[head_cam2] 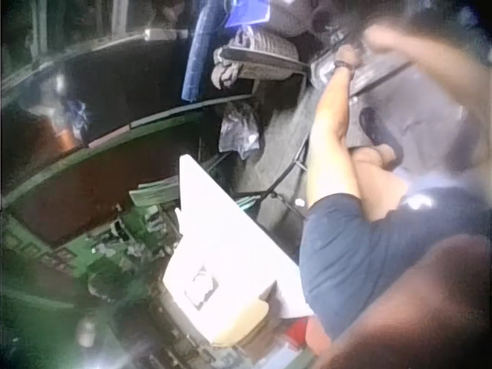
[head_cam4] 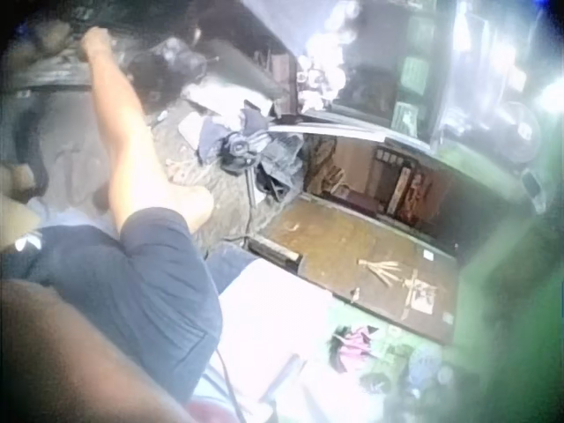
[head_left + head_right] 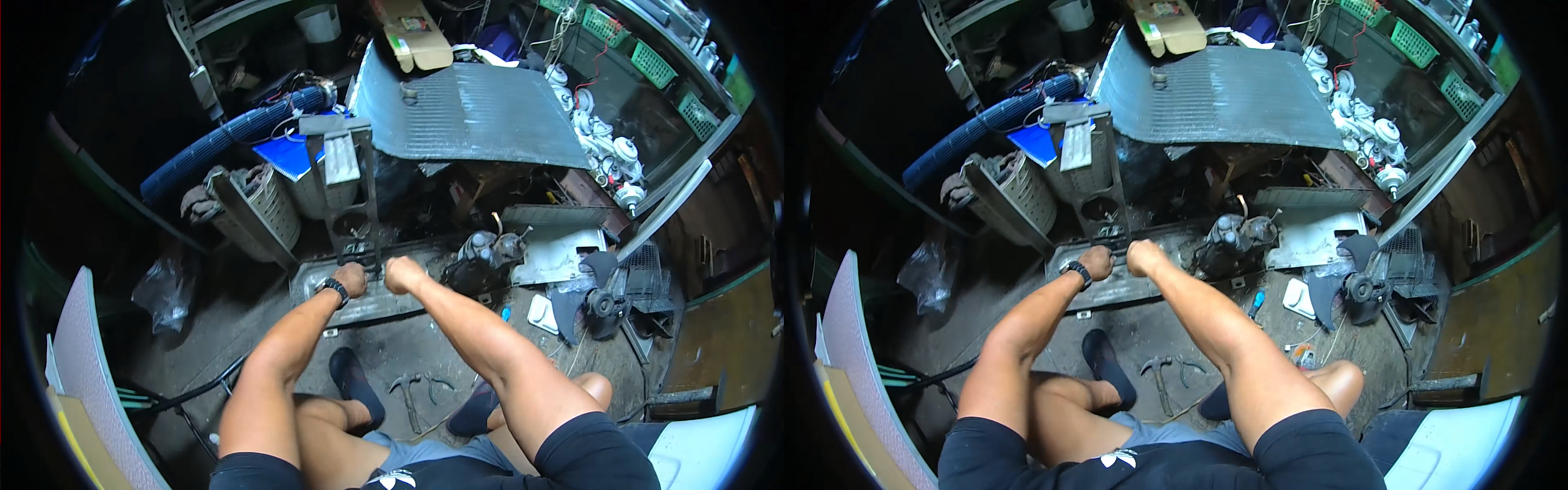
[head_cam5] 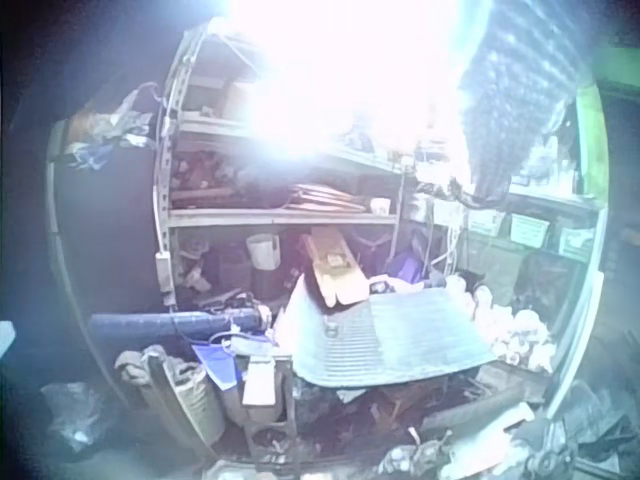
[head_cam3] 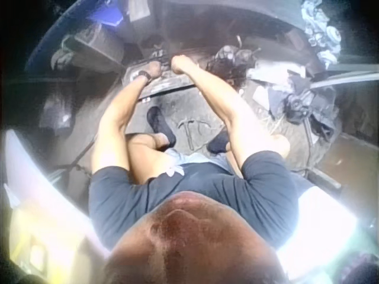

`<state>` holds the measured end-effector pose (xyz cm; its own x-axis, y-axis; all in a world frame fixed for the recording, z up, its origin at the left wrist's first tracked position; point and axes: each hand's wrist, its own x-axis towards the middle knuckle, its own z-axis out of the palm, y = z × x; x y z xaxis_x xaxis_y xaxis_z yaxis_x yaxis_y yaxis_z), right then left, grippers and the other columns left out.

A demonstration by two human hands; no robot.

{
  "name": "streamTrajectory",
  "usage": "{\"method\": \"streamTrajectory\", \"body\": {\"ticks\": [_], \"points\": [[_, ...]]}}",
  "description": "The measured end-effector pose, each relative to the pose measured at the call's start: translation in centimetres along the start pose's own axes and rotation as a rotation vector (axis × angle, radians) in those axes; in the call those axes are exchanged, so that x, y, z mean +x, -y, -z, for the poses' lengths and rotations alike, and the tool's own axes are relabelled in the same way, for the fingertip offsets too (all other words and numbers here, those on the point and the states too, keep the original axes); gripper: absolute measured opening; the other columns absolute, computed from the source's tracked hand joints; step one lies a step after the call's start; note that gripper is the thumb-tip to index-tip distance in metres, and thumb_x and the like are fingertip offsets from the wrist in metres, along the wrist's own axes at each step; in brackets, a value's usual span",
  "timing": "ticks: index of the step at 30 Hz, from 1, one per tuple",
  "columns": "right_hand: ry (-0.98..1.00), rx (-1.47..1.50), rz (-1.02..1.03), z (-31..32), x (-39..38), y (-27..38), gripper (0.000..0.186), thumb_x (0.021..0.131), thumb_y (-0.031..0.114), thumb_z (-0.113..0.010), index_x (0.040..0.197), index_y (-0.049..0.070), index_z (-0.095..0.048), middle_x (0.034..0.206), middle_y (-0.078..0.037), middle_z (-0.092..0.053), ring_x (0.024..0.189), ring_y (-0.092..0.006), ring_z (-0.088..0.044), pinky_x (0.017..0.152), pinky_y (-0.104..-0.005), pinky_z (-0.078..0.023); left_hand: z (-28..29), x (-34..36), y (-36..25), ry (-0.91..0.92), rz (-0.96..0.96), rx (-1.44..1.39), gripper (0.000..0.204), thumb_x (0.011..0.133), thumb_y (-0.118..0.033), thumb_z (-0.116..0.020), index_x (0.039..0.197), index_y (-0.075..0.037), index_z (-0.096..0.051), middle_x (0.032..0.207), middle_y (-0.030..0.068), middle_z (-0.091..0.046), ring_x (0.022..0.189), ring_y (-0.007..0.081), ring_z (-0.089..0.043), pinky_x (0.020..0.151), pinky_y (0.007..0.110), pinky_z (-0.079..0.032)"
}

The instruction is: The person dismantles a metallic appliance component by using a wrench and a screwdriver to remove screws and fasteners, eventually lifting a metal plate away from the base.

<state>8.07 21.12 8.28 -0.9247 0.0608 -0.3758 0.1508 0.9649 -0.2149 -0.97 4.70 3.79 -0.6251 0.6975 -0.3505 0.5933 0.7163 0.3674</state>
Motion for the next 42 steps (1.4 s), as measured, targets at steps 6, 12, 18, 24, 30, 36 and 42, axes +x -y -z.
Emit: {"method": "streamTrajectory", "body": {"ticks": [6,12,18,24,30,36,42], "points": [[-0.269,-0.368,0.357,-1.5,-1.3,2.8,0.021,0.088,0.017,-0.062,0.093,0.008,-0.080,0.102,-0.017,-0.076,0.086,-0.0303,-0.077,0.070,-0.0430,-0.062,-4.6,2.9,2.8,-0.241,-0.543,-0.100,0.030,0.092,-0.021,-0.062,0.117,-0.005,-0.065,0.123,0.0235,-0.062,0.114,0.0447,-0.060,0.097,0.051,-0.052],[-0.307,-0.245,0.276,-1.1,-0.4,3.2,0.020,0.082,0.015,-0.065,0.091,0.001,-0.077,0.096,-0.021,-0.074,0.079,-0.0317,-0.076,0.064,-0.0425,-0.062,-10.1,4.1,5.3,-0.189,-0.618,-0.195,0.047,0.092,-0.011,-0.063,0.138,-0.005,-0.057,0.141,0.0223,-0.058,0.134,0.0450,-0.050,0.121,0.046,-0.035],[-0.091,-0.113,0.140,2.9,0.1,4.4,0.022,0.087,0.014,-0.066,0.100,0.000,-0.077,0.111,-0.025,-0.072,0.093,-0.0391,-0.076,0.076,-0.0458,-0.063,-7.6,-0.6,7.2,-0.137,-0.151,-0.434,0.056,0.102,-0.030,-0.062,0.150,-0.006,-0.048,0.147,0.0364,-0.048,0.140,0.0503,-0.045,0.119,0.051,-0.037],[0.004,-0.139,0.124,5.3,0.3,6.4,0.024,0.084,0.010,-0.070,0.105,0.001,-0.078,0.114,-0.025,-0.072,0.102,-0.0405,-0.075,0.083,-0.0466,-0.062,-8.4,-0.6,8.8,-0.278,-0.079,-0.407,0.051,0.101,-0.027,-0.063,0.146,-0.005,-0.053,0.145,0.0365,-0.051,0.140,0.0501,-0.045,0.119,0.050,-0.038],[0.002,-0.072,0.025,4.5,0.6,5.0,0.024,0.083,0.008,-0.066,0.102,0.001,-0.078,0.111,-0.026,-0.074,0.107,-0.0386,-0.073,0.091,-0.0449,-0.060,-5.0,-1.7,9.4,-0.239,-0.309,-0.106,0.041,0.096,-0.026,-0.066,0.130,-0.004,-0.064,0.125,0.0246,-0.064,0.122,0.0421,-0.060,0.104,0.049,-0.050],[-0.045,-0.019,-0.016,0.9,-2.6,2.4,0.029,0.085,0.012,-0.063,0.109,0.001,-0.074,0.120,-0.029,-0.069,0.111,-0.0415,-0.070,0.097,-0.0478,-0.057,7.4,-4.2,3.9,-0.274,-0.215,-0.034,0.036,0.097,-0.027,-0.065,0.124,-0.005,-0.069,0.118,0.0208,-0.065,0.110,0.0418,-0.065,0.096,0.049,-0.053],[-0.058,0.016,-0.054,-0.9,-6.7,3.7,0.035,0.089,0.008,-0.060,0.123,0.004,-0.070,0.127,-0.028,-0.068,0.115,-0.0418,-0.069,0.098,-0.0477,-0.057,7.4,-10.3,3.4,-0.287,-0.078,-0.128,0.035,0.100,-0.027,-0.061,0.125,-0.005,-0.071,0.118,0.0205,-0.066,0.118,0.0391,-0.061,0.103,0.048,-0.049]]}}
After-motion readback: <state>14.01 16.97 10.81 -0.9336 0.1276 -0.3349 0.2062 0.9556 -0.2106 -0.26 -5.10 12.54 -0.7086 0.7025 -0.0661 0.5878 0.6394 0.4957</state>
